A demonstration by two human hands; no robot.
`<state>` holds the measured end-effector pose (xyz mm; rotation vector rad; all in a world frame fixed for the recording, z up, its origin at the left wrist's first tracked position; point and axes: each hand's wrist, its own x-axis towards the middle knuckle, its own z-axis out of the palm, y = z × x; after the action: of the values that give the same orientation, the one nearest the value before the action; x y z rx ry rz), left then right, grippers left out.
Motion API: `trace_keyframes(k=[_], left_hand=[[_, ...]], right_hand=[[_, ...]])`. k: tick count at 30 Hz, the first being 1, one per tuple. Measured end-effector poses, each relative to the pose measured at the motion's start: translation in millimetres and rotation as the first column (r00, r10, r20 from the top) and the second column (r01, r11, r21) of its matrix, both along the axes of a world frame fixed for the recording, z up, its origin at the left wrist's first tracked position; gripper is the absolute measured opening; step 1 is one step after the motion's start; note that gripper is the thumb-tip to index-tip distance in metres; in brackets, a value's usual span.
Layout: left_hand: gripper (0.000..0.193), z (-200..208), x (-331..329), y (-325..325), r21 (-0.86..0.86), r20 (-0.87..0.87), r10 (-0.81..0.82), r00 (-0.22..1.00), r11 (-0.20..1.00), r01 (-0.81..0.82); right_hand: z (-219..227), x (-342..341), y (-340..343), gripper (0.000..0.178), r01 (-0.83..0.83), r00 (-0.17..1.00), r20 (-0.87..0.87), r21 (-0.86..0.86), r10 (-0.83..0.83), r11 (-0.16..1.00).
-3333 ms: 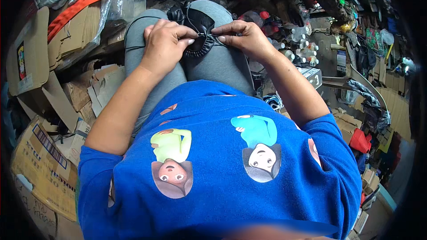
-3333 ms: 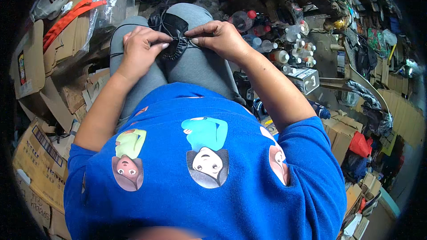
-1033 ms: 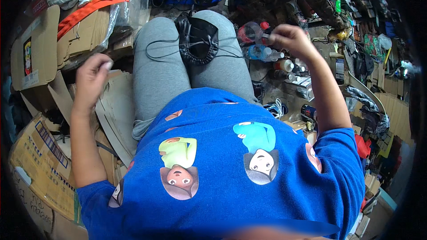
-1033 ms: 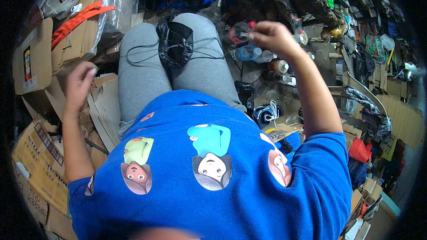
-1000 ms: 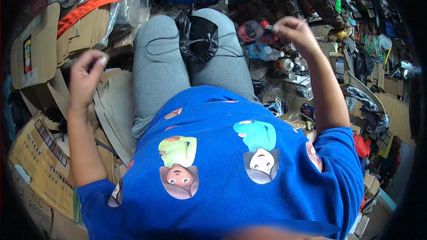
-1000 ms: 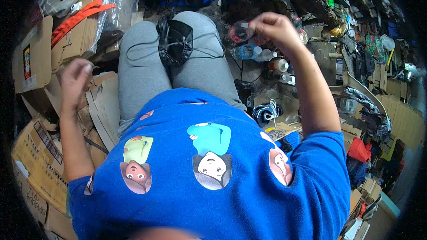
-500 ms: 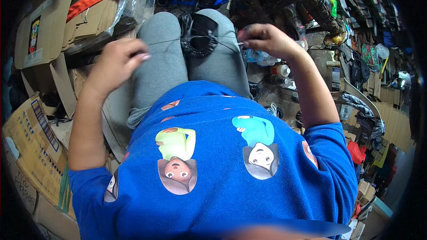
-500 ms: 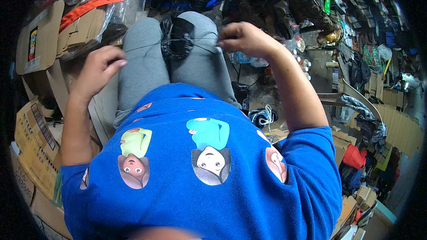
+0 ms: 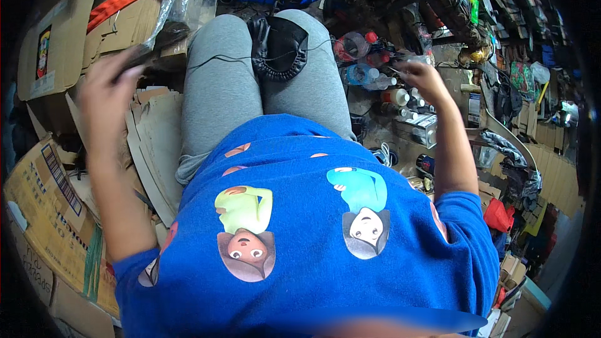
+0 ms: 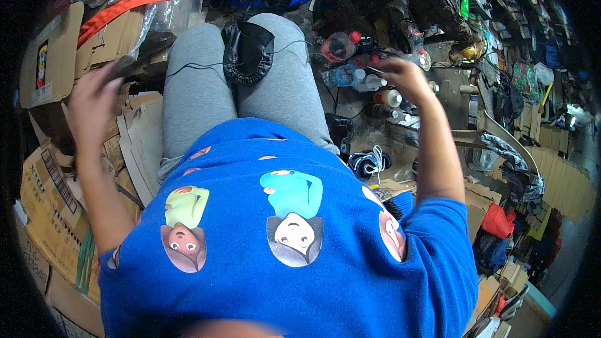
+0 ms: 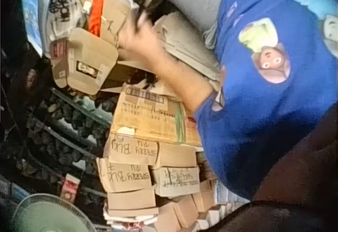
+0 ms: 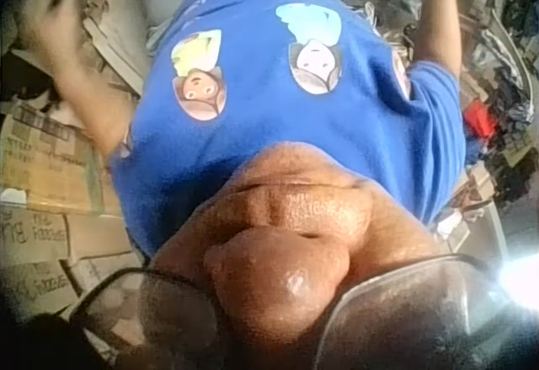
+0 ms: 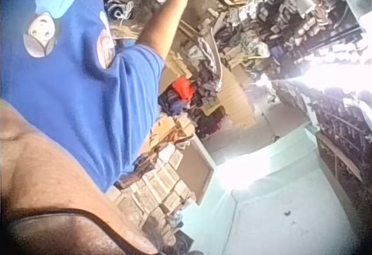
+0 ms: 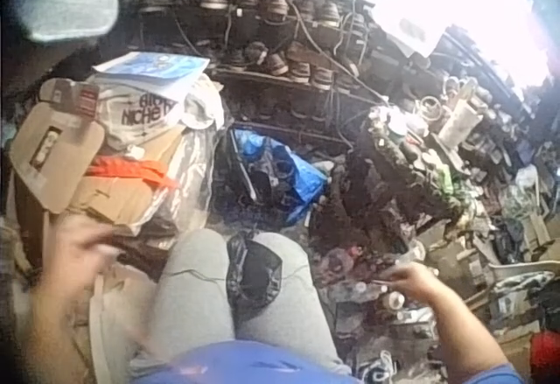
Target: The person is manually stitching a black leather shoe part using a needle and thread.
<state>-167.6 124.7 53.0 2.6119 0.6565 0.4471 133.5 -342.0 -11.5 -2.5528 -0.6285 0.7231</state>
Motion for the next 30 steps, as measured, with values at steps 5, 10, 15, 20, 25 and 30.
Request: trace_keyframes(k=[5,10,15,20,25,30], left_hand=[[0.026,-46,105,-83,-0.251,0.231,-0.625,0.745,0.701,0.667],[0.02,-67,152,-92,-0.348,0.029,-0.714,0.7,0.649,0.677],[0.018,-71,161,-81,-0.594,-0.006,-0.772,0.636,0.514,0.619],[0.02,-81,160,-79,-0.66,0.124,-0.761,0.637,0.416,0.625],[0.021,-83,160,-78,-0.831,0.111,-0.73,0.674,0.304,0.466],[0.026,-86,157,-76,-0.808,0.117,-0.755,0.645,0.305,0.504]], right_hand=[[21,-42,149,0.014,-0.135,0.97,-0.13,0.425,0.208,0.895],[-5,-31,170,0.011,-0.229,0.923,-0.145,0.538,0.357,0.811],[-7,-35,170,0.009,-0.307,0.9,-0.134,0.482,0.415,0.821],[-12,-33,168,0.009,-0.337,0.888,-0.105,0.515,0.448,0.788],[-12,-36,166,0.009,-0.286,0.903,-0.15,0.49,0.404,0.823],[-16,-52,165,0.012,-0.23,0.93,-0.127,0.528,0.344,0.817]])
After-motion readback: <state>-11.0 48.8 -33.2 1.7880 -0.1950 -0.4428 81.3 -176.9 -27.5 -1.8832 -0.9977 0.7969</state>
